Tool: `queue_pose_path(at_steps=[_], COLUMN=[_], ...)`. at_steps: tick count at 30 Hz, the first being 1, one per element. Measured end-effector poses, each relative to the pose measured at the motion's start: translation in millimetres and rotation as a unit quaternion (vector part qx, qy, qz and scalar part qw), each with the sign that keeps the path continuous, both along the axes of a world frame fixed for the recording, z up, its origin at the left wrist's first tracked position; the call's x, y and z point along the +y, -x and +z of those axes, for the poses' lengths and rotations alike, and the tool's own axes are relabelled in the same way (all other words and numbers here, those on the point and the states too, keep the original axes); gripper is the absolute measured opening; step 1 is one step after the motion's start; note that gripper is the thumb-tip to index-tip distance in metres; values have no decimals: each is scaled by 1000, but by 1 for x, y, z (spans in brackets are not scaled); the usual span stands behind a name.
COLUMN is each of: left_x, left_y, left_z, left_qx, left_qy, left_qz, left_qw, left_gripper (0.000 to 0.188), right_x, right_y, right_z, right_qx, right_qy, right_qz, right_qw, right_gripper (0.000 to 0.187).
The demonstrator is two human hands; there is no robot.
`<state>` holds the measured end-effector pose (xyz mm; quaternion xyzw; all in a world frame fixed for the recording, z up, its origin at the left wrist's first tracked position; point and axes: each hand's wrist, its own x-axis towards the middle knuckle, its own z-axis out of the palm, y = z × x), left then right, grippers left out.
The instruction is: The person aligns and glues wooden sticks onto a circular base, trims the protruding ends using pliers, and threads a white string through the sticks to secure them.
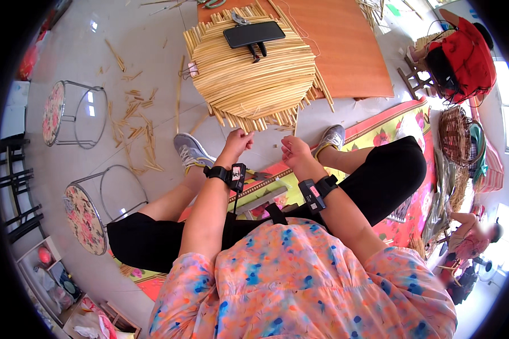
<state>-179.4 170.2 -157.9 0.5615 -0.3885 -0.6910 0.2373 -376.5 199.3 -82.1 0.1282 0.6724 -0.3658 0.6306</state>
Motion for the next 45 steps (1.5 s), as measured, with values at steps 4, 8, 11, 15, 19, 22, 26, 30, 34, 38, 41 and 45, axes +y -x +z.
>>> queue_pose_path(at_steps=[4, 8, 11, 15, 19, 22, 26, 30, 34, 38, 41, 45], left_x=[5, 12, 17, 35, 38, 31, 32, 46, 43, 43, 50, 51], left_y=[-14, -30, -30, -33, -38, -44, -43, -38, -39, -38, -33, -23], left_z=[23, 67, 122, 187, 243, 247, 242, 236, 234, 241, 245, 247], left_qx=[-77, -105, -96, -21, 79, 84, 138, 269, 243, 205, 156, 107], left_qy=[-99, -67, -37, 5, 26, 97, 36, 37, 88, 91, 105, 147], left_qz=[-190, -405, -452, -380, -265, -192, -93, -22, 35, -6, 20, 59], left_qw=[974, 906, 886, 925, 961, 973, 985, 962, 965, 974, 982, 982], left_gripper=[16, 22, 23, 17, 18, 22, 30, 28, 21, 21, 20, 20], right_x=[6, 21, 27, 34, 39, 37, 27, 19, 23, 21, 25, 29], right_y=[-27, -54, -56, -52, -52, -44, -26, -10, -3, -1, -13, -22], right_z=[-9, 6, 17, 26, 73, 107, 139, 174, 177, 150, 151, 174], right_qx=[150, 192, 112, -17, -15, -51, -144, -93, 248, 233, 126, -6], right_qy=[44, 154, 250, 399, 447, 447, 422, 419, 394, 465, 478, 362], right_qz=[186, 498, 605, 640, 701, 691, 586, 645, 688, 553, 505, 478], right_qw=[970, 832, 748, 657, 555, 566, 677, 633, 557, 651, 708, 800], right_gripper=[52, 80, 84, 76, 53, 31, 22, 19, 21, 22, 24, 25])
